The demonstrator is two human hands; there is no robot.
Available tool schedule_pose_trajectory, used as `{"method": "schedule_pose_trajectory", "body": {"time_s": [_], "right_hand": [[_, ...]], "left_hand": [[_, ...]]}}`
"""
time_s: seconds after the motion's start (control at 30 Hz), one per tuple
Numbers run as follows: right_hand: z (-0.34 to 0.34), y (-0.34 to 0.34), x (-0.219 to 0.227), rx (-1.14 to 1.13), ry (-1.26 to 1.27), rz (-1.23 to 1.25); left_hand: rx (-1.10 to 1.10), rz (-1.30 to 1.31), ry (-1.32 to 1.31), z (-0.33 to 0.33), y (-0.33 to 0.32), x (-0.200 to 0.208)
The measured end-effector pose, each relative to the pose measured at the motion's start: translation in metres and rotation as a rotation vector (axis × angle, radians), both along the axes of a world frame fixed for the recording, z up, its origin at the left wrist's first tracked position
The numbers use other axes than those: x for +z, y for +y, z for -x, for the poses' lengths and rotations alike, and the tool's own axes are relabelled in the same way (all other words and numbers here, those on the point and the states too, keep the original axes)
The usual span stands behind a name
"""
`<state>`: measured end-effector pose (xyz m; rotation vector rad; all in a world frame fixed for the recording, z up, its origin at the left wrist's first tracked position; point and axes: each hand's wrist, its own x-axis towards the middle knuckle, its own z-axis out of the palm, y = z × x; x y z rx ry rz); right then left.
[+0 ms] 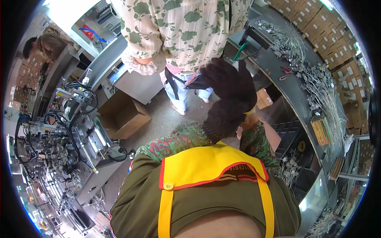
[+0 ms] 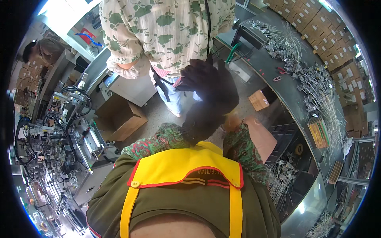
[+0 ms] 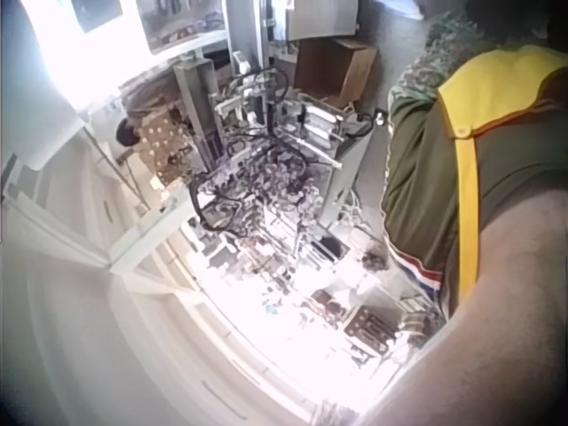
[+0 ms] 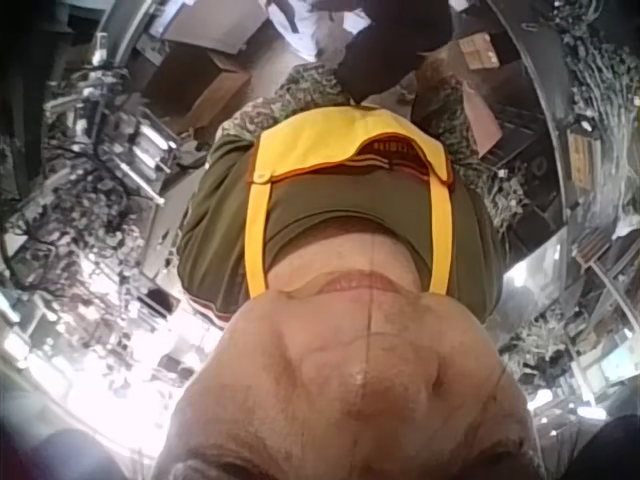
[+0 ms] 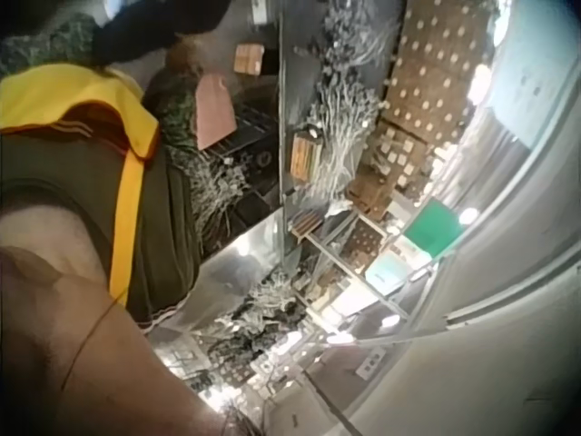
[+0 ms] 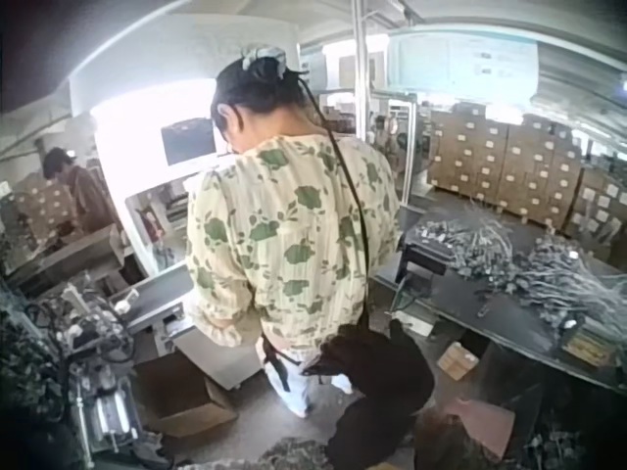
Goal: The person processes electrical wires using a machine, fits components into circular frames, and places them onto a conveyor belt. The person then removes their gloves, retrieves another pair from a bin, and puts them on.
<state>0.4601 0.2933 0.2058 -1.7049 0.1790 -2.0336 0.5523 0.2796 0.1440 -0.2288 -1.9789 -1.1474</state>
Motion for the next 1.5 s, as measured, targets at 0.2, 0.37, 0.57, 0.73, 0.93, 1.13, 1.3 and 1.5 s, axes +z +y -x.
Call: {"method": "schedule_pose_trajectory", "body": {"time_s": [0.2,0.37,0.57,0.73,0.93,1.13,1.3,1.5], "right_hand": [[0.017,0.022,-0.036,-0.289,-0.205,-0.656],[0.012,0.027,-0.011,-0.584,-0.045,-0.607],[0.024,0.049,0.013,0.611,-1.532,-0.082],[0.001,0.036,0.026,0.753,-1.542,-0.063],[-0.014,0.036,0.016,0.375,-1.197,-0.396],[-0.001,0.025,0.017,0.256,-0.760,-0.424],[-0.012,0.023,0.031,-1.202,0.067,-0.728],[-0.028,0.009,0.016,-1.255,0.570,-0.786]], "left_hand": [[-0.567,-0.445,-0.559,-0.022,0.002,0.027],[-0.730,-0.410,-0.547,-0.031,-0.015,0.043],[-0.601,-0.984,-0.765,-0.018,-0.031,0.029],[-0.663,-1.023,-0.631,-0.016,-0.023,0.025],[-0.384,0.241,-0.358,-0.023,-0.020,-0.013],[-0.548,0.033,-0.665,-0.026,-0.034,0.022],[-0.673,-0.871,-0.654,-0.034,-0.053,0.046],[-0.745,-0.415,-0.603,-0.004,-0.047,-0.007]]}}
